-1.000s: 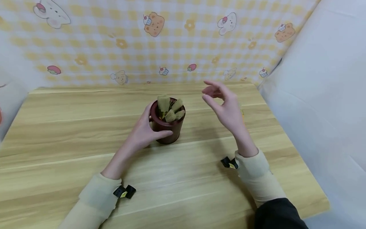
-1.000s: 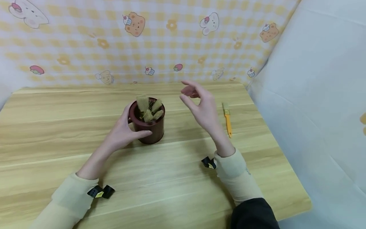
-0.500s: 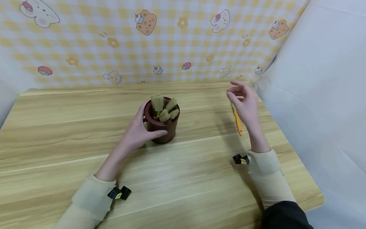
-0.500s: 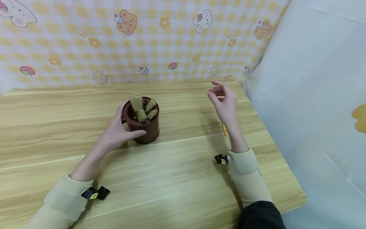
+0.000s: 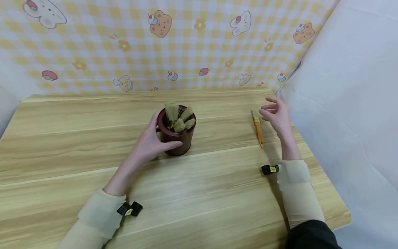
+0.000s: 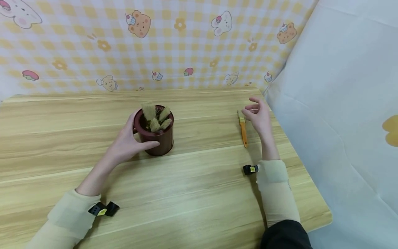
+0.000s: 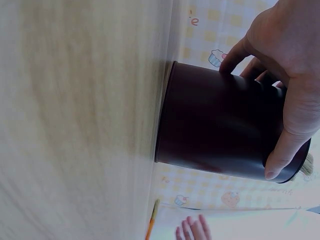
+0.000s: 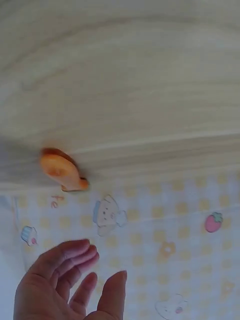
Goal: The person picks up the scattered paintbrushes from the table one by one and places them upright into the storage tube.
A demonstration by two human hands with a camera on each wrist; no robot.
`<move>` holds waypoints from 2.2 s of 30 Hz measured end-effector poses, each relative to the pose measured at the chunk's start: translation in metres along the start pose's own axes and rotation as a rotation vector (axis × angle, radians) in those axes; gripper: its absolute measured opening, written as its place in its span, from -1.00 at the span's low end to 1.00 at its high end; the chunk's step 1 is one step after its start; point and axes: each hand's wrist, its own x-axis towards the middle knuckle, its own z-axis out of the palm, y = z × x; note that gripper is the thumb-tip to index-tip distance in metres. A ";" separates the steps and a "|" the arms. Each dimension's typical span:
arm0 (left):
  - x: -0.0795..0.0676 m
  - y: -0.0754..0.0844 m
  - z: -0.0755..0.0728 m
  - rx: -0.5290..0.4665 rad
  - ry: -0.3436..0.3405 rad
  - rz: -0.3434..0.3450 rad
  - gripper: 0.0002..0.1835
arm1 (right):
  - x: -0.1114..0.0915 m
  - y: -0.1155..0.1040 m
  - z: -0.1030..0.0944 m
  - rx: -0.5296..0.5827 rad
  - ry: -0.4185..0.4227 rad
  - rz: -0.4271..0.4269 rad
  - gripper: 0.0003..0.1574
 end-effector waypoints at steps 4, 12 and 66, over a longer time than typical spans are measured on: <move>0.000 0.000 0.000 0.002 0.002 0.003 0.26 | 0.004 0.013 -0.005 -0.058 -0.089 0.097 -0.14; 0.000 0.000 0.000 -0.003 0.007 0.009 0.26 | 0.006 0.025 -0.007 -0.093 -0.241 0.230 0.02; -0.002 0.001 -0.004 0.021 0.004 0.025 0.25 | -0.004 -0.024 0.010 -0.051 -0.165 0.035 -0.08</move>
